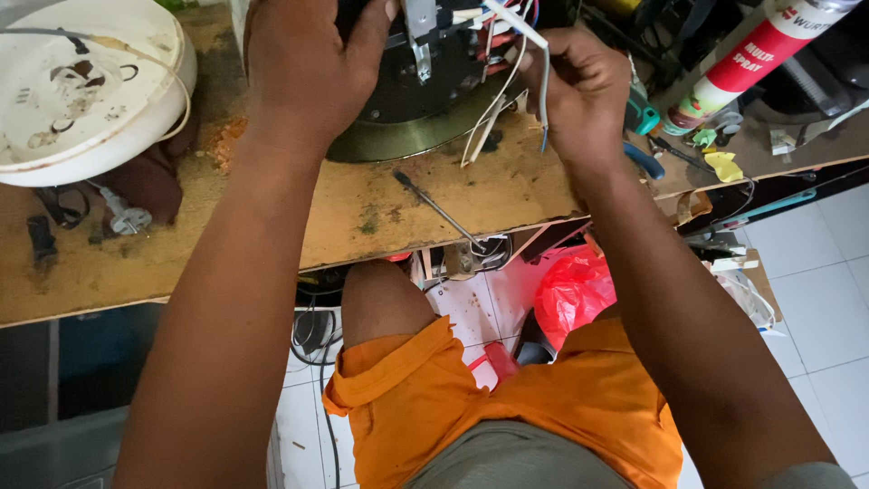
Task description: The person works on the internal wiring of a cylindrical appliance, using a screwdriver to tighten screws on a metal bracket and pliers to strip or cut wires. They manipulate several colored wires and components inside the device's open casing.
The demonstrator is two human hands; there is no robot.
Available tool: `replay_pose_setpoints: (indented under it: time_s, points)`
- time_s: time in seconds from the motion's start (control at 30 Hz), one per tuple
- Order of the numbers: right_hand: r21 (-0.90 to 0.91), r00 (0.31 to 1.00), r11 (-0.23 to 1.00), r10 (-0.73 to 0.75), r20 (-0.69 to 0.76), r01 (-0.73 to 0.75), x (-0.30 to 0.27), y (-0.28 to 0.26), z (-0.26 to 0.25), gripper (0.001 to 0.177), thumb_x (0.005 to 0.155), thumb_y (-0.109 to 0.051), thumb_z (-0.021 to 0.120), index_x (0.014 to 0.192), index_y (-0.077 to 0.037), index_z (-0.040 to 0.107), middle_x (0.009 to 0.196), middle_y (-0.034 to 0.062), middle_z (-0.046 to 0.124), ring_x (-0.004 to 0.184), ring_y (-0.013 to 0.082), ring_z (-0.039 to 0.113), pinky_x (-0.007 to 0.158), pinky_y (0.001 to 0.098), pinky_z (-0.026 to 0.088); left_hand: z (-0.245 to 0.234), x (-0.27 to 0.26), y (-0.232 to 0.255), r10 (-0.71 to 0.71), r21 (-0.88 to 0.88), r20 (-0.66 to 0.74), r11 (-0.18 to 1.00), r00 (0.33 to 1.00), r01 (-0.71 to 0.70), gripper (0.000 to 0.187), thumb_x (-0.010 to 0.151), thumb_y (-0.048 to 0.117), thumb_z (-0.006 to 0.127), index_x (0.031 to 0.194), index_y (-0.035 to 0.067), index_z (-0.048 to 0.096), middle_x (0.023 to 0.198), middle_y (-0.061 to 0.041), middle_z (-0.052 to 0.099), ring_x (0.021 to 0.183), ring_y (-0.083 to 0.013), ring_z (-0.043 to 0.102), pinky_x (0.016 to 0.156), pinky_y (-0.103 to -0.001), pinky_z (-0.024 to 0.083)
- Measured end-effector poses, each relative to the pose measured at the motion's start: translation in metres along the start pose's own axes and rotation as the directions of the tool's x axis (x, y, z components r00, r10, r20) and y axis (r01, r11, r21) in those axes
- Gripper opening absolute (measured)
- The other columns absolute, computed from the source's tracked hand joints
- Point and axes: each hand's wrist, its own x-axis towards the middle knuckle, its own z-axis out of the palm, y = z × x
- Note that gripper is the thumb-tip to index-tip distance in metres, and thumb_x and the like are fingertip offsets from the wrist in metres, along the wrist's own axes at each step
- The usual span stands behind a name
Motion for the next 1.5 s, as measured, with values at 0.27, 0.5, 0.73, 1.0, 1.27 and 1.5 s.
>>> replay_pose_setpoints:
  time_s: [0.27, 0.5, 0.73, 1.0, 1.27, 1.5]
  points:
    - [0.004, 0.982, 0.987, 0.161, 0.096, -0.162, -0.003, 0.009, 0.007, 0.016, 0.103, -0.004, 0.074, 0.119, 0.000, 0.075, 0.093, 0.0075, 0.061, 0.058, 0.0109, 0.055, 0.045, 0.0207, 0.050, -0.005, 0.007, 0.011, -0.075, 0.058, -0.002, 0.995, 0.997, 0.075, 0.020, 0.103, 0.023, 0.073, 0.109, 0.005, 0.068, 0.087, -0.021, 0.068, 0.080, -0.0486, 0.061, 0.064, -0.053, 0.041]
    - [-0.640, 0.950, 0.702, -0.210, 0.233, 0.312, 0.009, 0.012, -0.010, 0.010, 0.101, -0.006, 0.089, 0.096, -0.008, 0.081, 0.090, 0.0092, 0.063, 0.082, 0.0298, 0.061, 0.058, 0.0444, 0.044, -0.005, 0.000, 0.003, -0.027, 0.050, -0.027, 0.998, 0.999, 0.028, 0.022, 0.107, 0.021, 0.073, 0.119, 0.003, 0.069, 0.091, -0.021, 0.068, 0.083, -0.0491, 0.061, 0.066, -0.051, 0.042]
    - [-0.377, 0.926, 0.854, -0.276, 0.256, 0.359, 0.012, 0.018, -0.010, 0.007, 0.106, -0.001, 0.080, 0.102, -0.006, 0.077, 0.090, 0.0098, 0.068, 0.083, 0.0257, 0.061, 0.070, 0.0402, 0.044, 0.003, 0.000, 0.000, -0.022, 0.046, -0.026, 0.999, 0.999, 0.023, 0.030, 0.109, 0.024, 0.075, 0.133, 0.008, 0.065, 0.114, -0.023, 0.071, 0.093, -0.0524, 0.063, 0.071, -0.054, 0.045]
    - [-0.201, 0.984, 0.968, -0.131, 0.123, 0.154, 0.004, 0.013, -0.010, 0.029, 0.112, 0.003, 0.068, 0.084, -0.004, 0.067, 0.075, 0.0047, 0.060, 0.070, 0.0162, 0.055, 0.070, 0.0343, 0.047, 0.003, 0.001, 0.008, -0.128, 0.039, 0.074, 0.991, 0.989, 0.126, 0.051, 0.119, 0.023, 0.072, 0.157, 0.018, 0.039, 0.156, -0.019, 0.051, 0.138, -0.0518, 0.051, 0.102, -0.065, 0.050]
    - [0.192, 0.980, 0.961, 0.193, 0.048, -0.199, 0.013, 0.000, -0.003, 0.012, 0.102, 0.002, 0.072, 0.106, -0.003, 0.062, 0.089, 0.0105, 0.072, 0.059, 0.0126, 0.061, 0.050, 0.0274, 0.052, -0.005, 0.000, 0.006, -0.042, -0.001, -0.013, 0.999, 0.999, 0.042, 0.047, 0.112, 0.013, 0.076, 0.152, 0.008, 0.051, 0.143, -0.029, 0.059, 0.128, -0.0578, 0.056, 0.099, -0.062, 0.049]
    - [0.098, 0.974, 0.971, 0.222, -0.043, -0.217, 0.024, -0.005, -0.004, 0.011, 0.102, -0.003, 0.075, 0.092, -0.005, 0.072, 0.068, 0.0046, 0.068, 0.049, 0.0066, 0.056, 0.041, 0.0213, 0.044, -0.014, 0.011, 0.022, 0.011, 0.025, -0.019, 1.000, 1.000, -0.010, 0.041, 0.100, 0.008, 0.072, 0.136, -0.005, 0.058, 0.115, -0.033, 0.065, 0.102, -0.0554, 0.059, 0.086, -0.054, 0.047]
